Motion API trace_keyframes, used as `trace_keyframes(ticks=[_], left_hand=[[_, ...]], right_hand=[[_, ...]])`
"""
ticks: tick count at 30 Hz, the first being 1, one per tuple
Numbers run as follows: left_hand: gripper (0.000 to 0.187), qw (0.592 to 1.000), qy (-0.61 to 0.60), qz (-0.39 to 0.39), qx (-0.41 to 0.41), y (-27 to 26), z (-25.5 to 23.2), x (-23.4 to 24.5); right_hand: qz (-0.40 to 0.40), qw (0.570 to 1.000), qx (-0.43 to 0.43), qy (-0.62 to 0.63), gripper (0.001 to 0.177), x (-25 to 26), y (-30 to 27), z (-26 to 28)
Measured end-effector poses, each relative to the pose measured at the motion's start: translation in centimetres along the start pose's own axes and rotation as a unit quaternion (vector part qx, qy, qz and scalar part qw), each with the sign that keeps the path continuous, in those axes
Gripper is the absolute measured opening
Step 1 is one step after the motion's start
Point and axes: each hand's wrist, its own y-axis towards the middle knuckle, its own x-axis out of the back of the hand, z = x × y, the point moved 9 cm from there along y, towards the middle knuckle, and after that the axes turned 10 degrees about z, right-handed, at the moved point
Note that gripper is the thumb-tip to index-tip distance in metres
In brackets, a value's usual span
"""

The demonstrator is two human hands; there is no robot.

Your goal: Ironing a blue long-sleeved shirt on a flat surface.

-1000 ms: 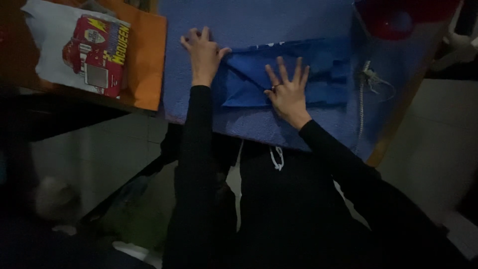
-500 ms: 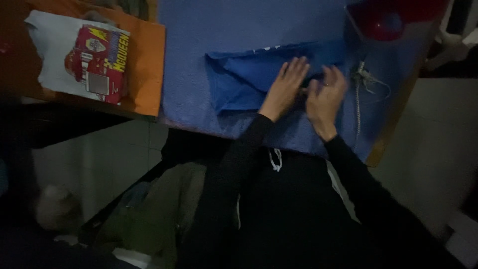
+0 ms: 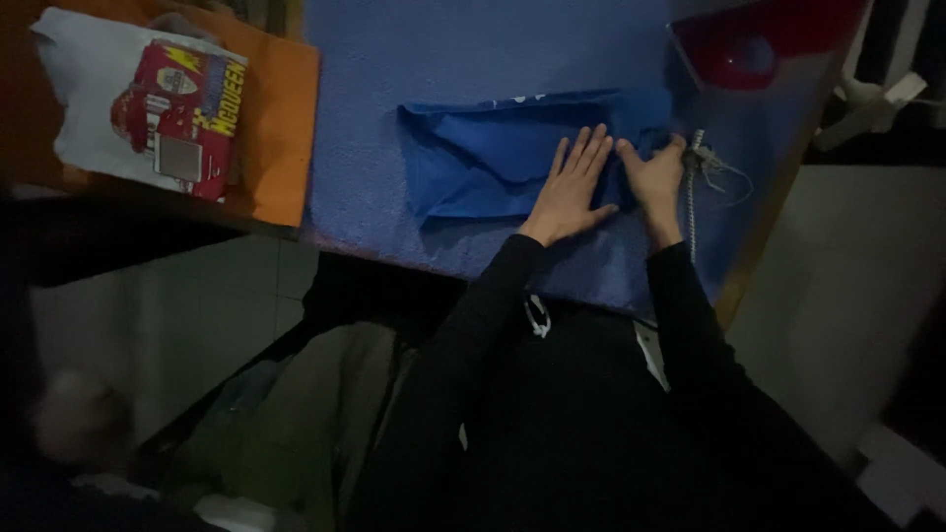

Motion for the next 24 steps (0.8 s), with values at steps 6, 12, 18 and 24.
trace_keyframes(ticks=[6,12,18,24], left_hand=[[0.068,0.968,-0.233,-0.092,-0.019,3.3,4.3,-3.2],[0.081,0.796,-0.599,-0.084,0.023,1.4,8.0,-2.9],[0.095,0.635,-0.755,-0.094,0.130,-7.5,13.3,1.5],[0.092,0.767,-0.589,-0.208,0.145,-11.3,21.5,2.3]], right_hand=[[0.112,0.993,0.022,0.023,0.063,0.8,0.0,2.2],[0.240,0.968,-0.008,-0.079,0.056,-2.1,-4.6,11.8],[0.490,0.835,0.116,0.223,0.048,-8.6,-10.9,24.0],[0.123,0.942,0.312,-0.001,0.043,-8.8,-9.1,24.0]])
